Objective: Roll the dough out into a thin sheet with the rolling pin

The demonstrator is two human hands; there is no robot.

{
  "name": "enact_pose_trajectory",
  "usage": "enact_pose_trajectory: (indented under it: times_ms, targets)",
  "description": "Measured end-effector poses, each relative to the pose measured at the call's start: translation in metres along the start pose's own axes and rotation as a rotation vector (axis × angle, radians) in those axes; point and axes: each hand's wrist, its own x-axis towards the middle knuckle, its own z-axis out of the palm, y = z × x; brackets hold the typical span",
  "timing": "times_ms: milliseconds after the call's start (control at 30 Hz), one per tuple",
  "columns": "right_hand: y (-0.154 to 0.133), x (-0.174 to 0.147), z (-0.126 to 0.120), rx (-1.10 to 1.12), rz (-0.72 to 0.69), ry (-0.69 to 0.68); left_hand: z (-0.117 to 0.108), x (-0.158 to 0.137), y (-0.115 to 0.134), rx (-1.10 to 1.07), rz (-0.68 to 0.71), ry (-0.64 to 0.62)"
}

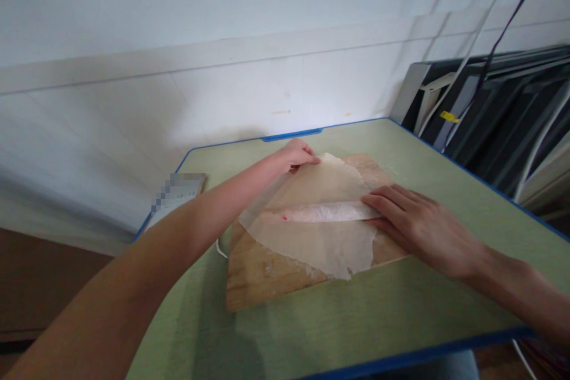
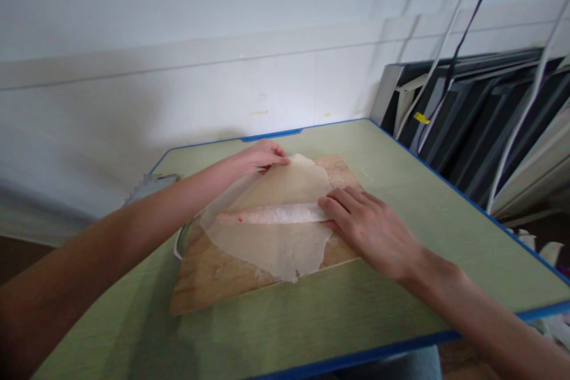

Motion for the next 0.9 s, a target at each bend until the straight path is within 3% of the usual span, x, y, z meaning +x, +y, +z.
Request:
enact_pose_trajectory:
  times_ms: [300,433,533,633,767,900]
  targets:
    - [0.009,0.009,-0.007,-0.040,0.003,-0.012,-0.001,0.014,-0.005,-0.091,0.013,0.326]
    - [0.012,0.021,-0.003,-0.014,0.046,-0.023,-0.007,0.014,-0.012,-0.001,0.006,0.365]
    - [0.021,0.031,0.002,0.120,0.072,-0.124,-0.009,0.002,-0.011,0.092,0.081,0.320]
    - [0.034,0.044,0.008,0.297,0.055,-0.259,-0.009,-0.016,-0.006,0.269,0.253,0.196]
    - [0.048,0.058,0.019,0.307,0.116,-0.221,-0.006,-0.035,-0.007,0.662,0.499,-0.015]
    - [0.048,0.060,0.032,0.239,0.248,-0.187,-0.002,-0.039,-0.012,0.723,0.529,-0.110]
